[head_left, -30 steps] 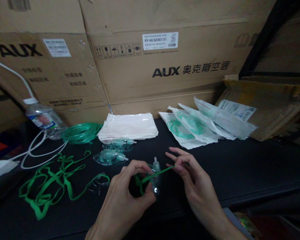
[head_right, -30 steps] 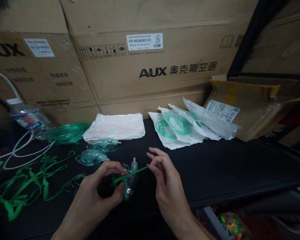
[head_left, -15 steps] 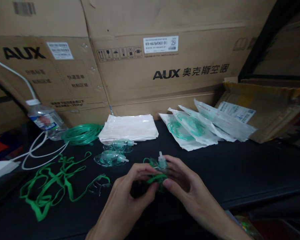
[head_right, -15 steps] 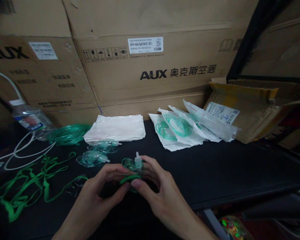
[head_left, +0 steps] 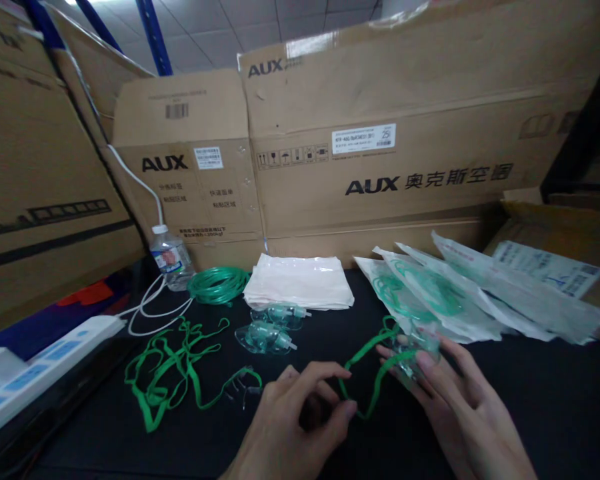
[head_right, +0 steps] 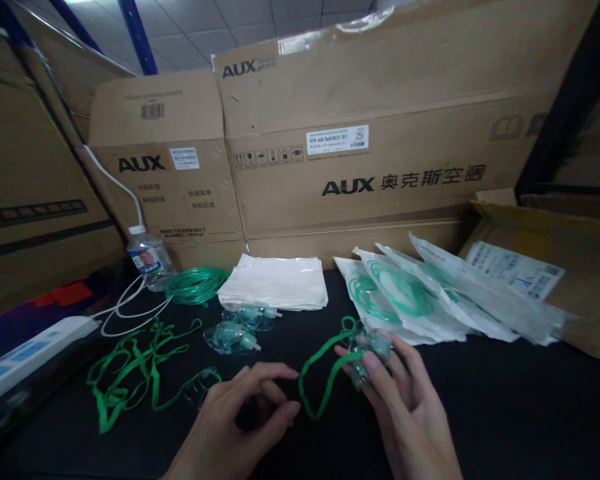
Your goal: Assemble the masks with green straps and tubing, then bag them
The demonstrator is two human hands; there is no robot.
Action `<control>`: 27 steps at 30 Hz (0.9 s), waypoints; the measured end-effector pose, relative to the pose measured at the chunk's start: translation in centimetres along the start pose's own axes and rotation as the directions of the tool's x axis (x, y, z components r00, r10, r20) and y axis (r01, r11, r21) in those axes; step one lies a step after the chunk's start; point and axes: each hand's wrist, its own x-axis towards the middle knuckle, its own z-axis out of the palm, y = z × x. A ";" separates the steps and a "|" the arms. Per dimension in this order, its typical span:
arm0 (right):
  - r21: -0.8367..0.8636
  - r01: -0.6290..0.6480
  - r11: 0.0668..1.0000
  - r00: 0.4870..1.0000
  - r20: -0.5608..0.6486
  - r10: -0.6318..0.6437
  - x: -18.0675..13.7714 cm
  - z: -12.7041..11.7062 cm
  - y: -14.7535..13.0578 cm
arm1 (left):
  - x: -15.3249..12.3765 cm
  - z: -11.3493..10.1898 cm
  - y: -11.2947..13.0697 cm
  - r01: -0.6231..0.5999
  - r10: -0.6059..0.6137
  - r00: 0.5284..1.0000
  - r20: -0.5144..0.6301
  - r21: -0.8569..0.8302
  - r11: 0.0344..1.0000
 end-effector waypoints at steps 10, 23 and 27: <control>0.045 -0.060 0.997 0.996 0.071 0.056 0.4 0.2 0.1 | 4.1 -12.7 -3.4 0.271 -0.167 0.959 -0.227 0.581 0.767; -0.016 -0.073 0.997 0.984 0.160 0.075 -0.4 0.5 -0.4 | 10.5 -17.8 -14.6 0.379 -0.459 0.881 -0.114 0.751 0.541; -0.051 -0.078 0.996 0.981 0.176 0.086 -0.4 0.3 0.0 | 11.0 -18.6 -15.0 0.367 -0.456 0.885 -0.091 0.740 0.564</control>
